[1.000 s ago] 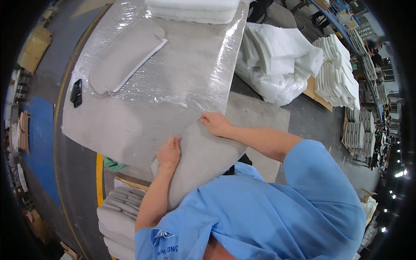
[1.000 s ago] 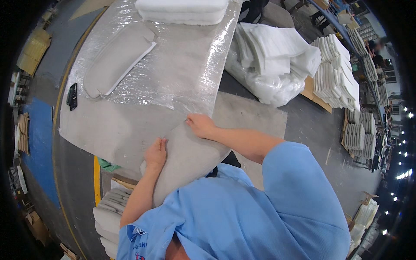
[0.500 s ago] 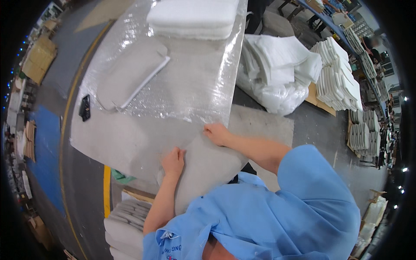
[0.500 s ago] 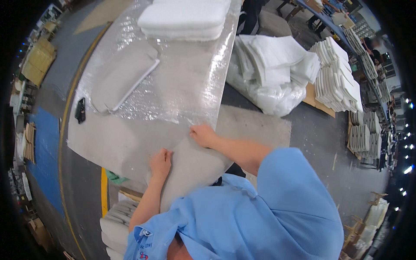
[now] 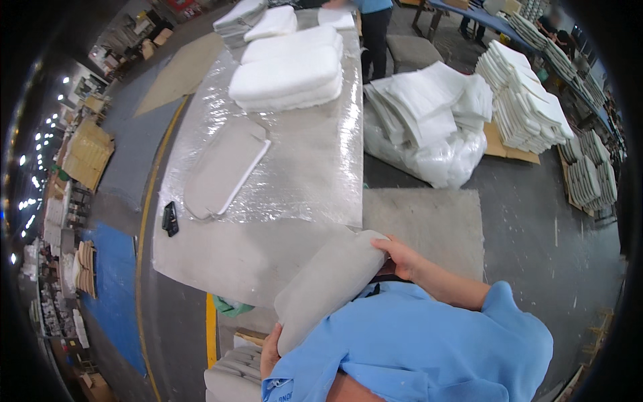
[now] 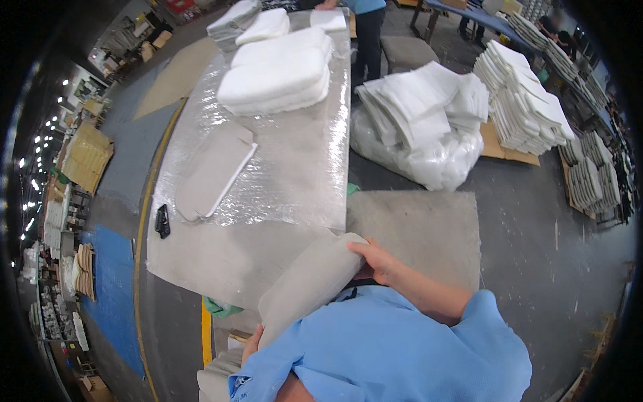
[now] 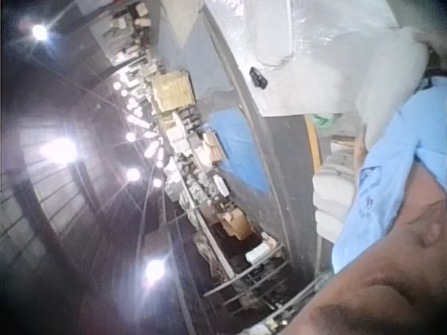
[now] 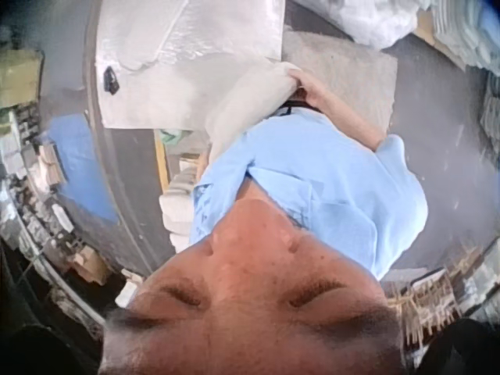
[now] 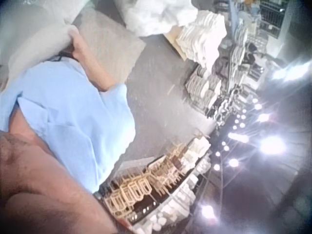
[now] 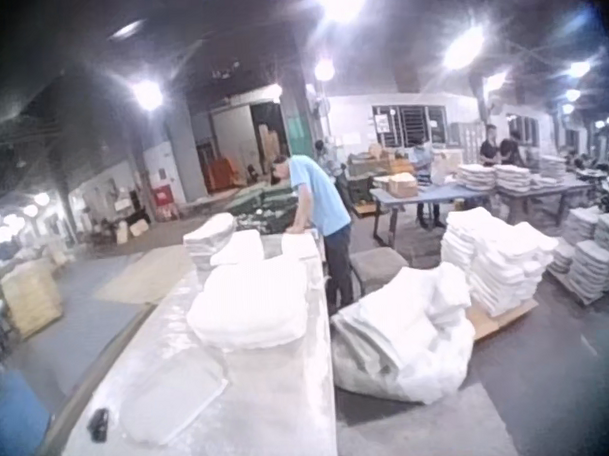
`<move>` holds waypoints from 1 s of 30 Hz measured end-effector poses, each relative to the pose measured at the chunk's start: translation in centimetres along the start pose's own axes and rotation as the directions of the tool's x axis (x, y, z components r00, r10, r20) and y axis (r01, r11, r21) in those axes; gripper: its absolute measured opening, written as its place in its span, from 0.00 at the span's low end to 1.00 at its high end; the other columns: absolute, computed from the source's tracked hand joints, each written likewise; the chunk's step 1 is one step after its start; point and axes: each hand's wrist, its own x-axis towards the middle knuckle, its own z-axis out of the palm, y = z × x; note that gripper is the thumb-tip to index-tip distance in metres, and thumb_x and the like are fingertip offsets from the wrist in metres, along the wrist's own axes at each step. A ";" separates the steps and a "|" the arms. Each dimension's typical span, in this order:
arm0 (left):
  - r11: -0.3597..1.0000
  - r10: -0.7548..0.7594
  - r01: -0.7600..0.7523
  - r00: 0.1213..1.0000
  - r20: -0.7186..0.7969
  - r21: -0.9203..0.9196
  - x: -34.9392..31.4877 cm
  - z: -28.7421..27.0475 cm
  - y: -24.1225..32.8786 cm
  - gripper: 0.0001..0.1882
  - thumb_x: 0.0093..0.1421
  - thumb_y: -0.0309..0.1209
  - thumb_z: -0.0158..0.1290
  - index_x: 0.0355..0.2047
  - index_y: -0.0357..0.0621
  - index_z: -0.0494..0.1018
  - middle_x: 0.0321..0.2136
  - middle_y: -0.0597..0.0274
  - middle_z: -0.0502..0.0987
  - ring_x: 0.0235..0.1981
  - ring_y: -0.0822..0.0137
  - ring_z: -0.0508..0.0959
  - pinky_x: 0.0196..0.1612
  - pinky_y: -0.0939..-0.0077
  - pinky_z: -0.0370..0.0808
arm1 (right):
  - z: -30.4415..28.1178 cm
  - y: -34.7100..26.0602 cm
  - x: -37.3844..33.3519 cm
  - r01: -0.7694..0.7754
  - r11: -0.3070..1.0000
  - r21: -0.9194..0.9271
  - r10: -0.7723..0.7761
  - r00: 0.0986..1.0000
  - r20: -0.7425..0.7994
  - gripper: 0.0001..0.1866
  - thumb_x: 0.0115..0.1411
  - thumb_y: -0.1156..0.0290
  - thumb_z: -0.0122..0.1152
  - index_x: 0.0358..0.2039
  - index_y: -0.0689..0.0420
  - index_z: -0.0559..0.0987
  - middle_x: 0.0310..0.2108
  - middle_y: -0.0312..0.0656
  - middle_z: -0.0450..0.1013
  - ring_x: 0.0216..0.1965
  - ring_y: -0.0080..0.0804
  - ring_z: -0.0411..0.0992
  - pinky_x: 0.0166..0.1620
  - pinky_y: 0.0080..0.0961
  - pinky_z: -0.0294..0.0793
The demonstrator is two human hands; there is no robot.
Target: The person repeatedly picks up white foam pieces and gray fabric covers, inserts the foam into the covers, and places the finished items on a nearby pallet. The process is repeated multiple times in a warehouse setting.
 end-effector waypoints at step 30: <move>0.525 -0.071 -0.126 0.979 0.191 0.842 11.4 3.9 6.9 0.27 0.63 0.49 0.64 0.53 0.41 0.80 0.45 0.58 0.82 0.41 0.62 0.78 0.47 0.71 0.74 | 12.6 -1.9 -2.2 0.925 -0.321 -0.205 0.291 0.302 0.908 0.29 0.55 0.68 0.67 0.59 0.54 0.77 0.53 0.45 0.79 0.51 0.44 0.78 0.55 0.41 0.77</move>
